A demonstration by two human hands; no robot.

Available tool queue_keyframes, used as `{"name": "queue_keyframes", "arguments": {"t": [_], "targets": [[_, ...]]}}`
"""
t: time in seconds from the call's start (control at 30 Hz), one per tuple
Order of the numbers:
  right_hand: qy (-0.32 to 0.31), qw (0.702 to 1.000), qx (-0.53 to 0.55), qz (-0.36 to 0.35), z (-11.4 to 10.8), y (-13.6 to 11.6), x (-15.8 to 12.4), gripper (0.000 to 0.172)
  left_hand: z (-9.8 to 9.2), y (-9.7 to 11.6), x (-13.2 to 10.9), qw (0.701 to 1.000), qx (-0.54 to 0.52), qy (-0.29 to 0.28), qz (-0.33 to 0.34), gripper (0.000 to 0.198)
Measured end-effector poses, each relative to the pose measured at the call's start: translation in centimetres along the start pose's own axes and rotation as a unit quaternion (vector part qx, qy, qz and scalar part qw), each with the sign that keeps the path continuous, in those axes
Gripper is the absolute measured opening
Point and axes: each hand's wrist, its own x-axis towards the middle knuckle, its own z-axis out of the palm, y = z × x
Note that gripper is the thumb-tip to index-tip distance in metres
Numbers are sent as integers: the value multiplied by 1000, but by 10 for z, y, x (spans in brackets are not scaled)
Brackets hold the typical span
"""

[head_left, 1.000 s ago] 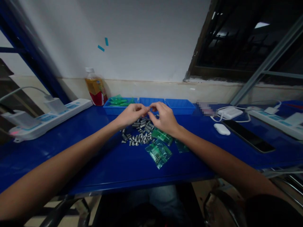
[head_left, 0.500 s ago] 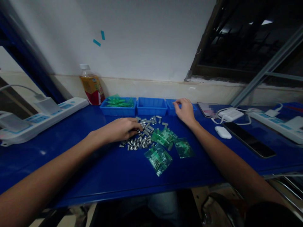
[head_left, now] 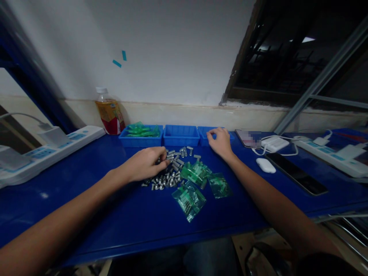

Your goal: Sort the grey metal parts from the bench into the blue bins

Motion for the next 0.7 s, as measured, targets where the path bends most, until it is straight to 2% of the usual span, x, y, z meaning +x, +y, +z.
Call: {"name": "queue_keyframes", "arguments": {"t": [0.1,0.2,0.27,0.47,0.57,0.63,0.7], "targets": [[-28,991,53,-123,-15,-42,-19,20,3,4,1,998,-60,33,-15,32],[-83,955,93,-268,-27,-83,-42,21,6,8,1,992,-107,62,-19,35],[-100,940,103,-310,-29,-99,-53,18,7,11,1,991,-119,63,-9,36],[-96,933,129,-321,-30,-102,-58,16,5,19,1,991,-128,44,20,39],[-100,927,139,-332,-30,-100,-53,13,3,15,1,992,-117,28,26,39],[-87,938,129,-310,-28,-93,-46,13,0,8,0,995,-96,11,28,38],[-58,962,101,-248,-25,-79,-35,18,-3,-2,-2,997,-63,-6,37,33]]}}
